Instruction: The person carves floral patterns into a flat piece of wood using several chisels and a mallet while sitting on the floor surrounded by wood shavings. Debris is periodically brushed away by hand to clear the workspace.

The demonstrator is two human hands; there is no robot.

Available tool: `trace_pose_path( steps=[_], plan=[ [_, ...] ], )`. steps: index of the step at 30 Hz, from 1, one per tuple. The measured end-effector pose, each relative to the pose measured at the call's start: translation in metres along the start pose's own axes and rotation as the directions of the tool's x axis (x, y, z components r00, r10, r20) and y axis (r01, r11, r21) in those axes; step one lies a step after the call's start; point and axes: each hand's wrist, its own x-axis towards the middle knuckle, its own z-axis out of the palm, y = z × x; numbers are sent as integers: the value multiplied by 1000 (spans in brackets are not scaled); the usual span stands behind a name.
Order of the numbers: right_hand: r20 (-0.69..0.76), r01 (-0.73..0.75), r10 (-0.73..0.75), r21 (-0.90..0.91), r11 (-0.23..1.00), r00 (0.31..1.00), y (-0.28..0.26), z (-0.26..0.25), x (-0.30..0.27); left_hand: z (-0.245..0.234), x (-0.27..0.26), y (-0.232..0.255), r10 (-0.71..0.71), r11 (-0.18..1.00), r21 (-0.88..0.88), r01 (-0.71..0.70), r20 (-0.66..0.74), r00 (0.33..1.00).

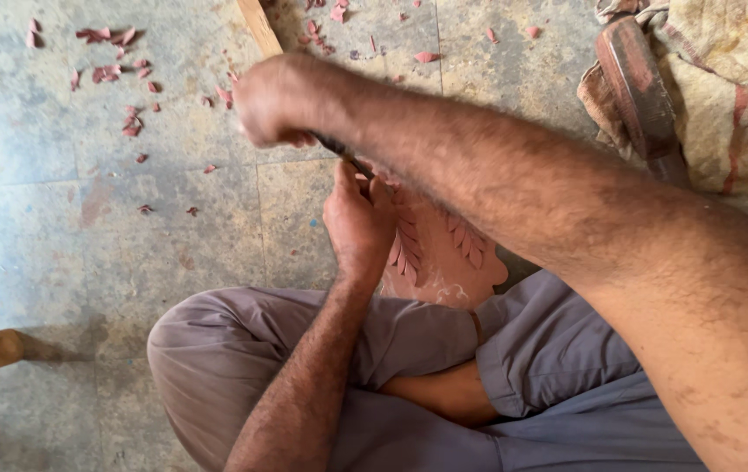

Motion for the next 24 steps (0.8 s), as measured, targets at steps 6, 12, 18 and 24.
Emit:
trace_pose_path(
  steps=[6, 12, 18, 24],
  plan=[
    [-117, 88, -75, 105, 991, 990, -6, -15, 1, 5, -6, -4, 35, 996, -82, -36, -11, 999],
    [35, 103, -103, -14, 995, 994, -9, 2, -13, 6, -10, -9, 33, 999, 38, -33, 9, 999],
    [-222, 204, -169, 144, 968, 960, -19, -17, -16, 6, -13, -6, -6, 1000, 11, 6, -16, 1000],
    [-131, 202, -210, -76, 976, 969, -11, 2, -25, 9, -15, -8, -22, 1000, 17, 23, -36, 999]
  ],
)
